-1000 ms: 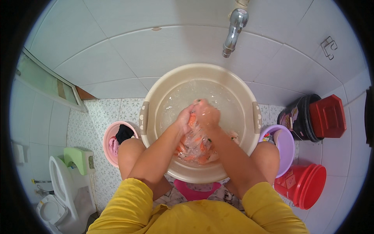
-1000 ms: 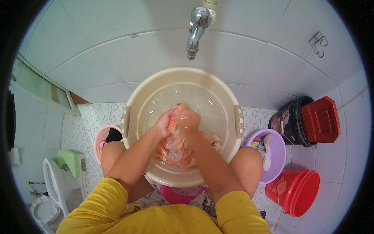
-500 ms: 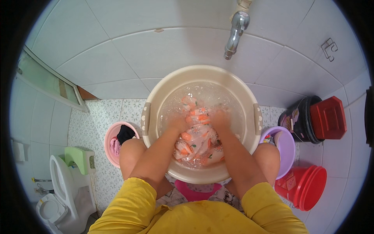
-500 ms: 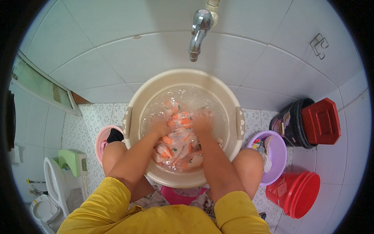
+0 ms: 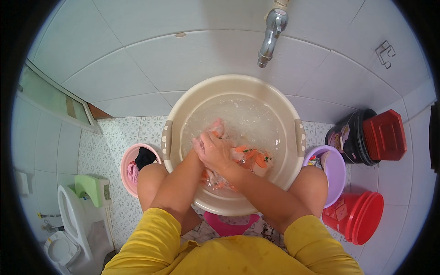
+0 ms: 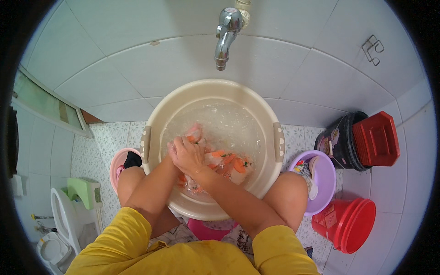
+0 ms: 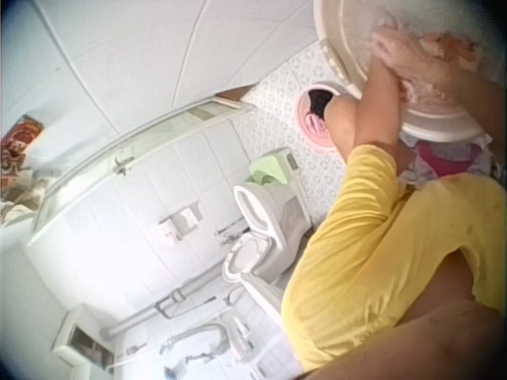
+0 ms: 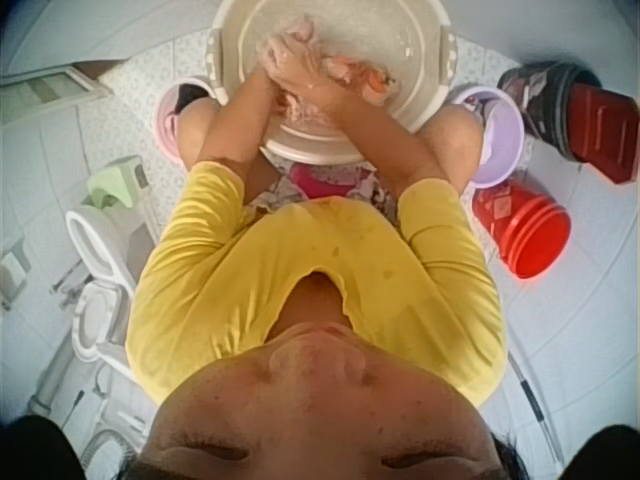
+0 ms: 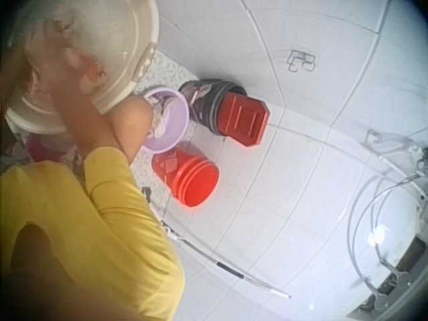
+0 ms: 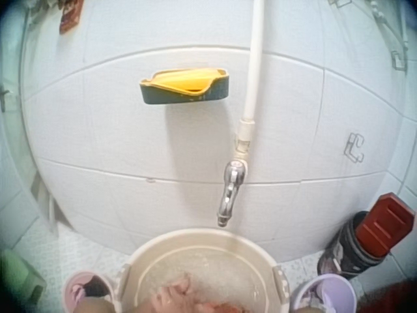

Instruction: The person washes a pink garment by hand in a water basin, wrings it out, and places it into a small bucket. The person then washes a patterned garment in the basin.

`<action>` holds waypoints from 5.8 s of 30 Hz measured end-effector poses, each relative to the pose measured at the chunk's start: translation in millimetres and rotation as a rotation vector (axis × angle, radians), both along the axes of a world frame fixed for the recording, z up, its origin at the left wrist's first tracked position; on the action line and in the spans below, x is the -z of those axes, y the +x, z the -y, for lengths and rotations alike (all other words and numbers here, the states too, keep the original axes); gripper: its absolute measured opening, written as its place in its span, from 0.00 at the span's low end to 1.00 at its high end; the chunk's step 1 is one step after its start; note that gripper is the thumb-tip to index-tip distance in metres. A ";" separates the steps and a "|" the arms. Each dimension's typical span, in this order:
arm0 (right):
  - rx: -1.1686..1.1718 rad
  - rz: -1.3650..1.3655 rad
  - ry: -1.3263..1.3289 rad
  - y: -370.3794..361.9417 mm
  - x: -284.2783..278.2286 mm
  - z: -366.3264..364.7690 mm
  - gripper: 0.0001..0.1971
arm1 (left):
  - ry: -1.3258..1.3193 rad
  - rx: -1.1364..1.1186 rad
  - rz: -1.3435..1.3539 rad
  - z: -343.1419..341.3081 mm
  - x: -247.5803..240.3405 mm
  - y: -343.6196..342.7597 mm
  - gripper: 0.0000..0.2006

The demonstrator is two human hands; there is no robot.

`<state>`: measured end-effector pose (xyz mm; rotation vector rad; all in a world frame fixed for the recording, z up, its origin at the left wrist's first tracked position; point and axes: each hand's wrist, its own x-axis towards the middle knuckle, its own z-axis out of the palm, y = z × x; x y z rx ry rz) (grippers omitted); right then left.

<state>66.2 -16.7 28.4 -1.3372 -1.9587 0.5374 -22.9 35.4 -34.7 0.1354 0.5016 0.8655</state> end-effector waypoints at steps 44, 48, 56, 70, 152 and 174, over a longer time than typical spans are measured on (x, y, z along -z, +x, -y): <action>0.414 0.256 0.066 79.0 96.8 -52.3 0.27 | 0.241 0.356 -0.910 18.5 -25.7 -12.6 0.40; 0.105 -0.313 0.058 58.4 87.1 -55.8 0.20 | -0.088 0.029 -0.683 3.7 -12.4 -4.5 0.36; 0.108 -0.132 -0.312 7.4 -3.5 -13.1 0.08 | 0.057 0.011 -0.218 13.1 -15.3 5.8 0.27; 0.486 -0.048 -0.165 116.3 7.9 -83.3 0.15 | 0.617 0.065 -1.734 10.8 -78.0 -31.6 0.26; 0.129 0.385 -0.308 97.3 -10.4 -51.1 0.46 | 0.900 0.579 -2.342 23.5 -73.2 0.1 0.48; 0.366 0.340 -0.580 108.0 59.3 -61.4 0.38 | 0.626 0.121 -1.983 -8.0 -30.9 -0.4 0.34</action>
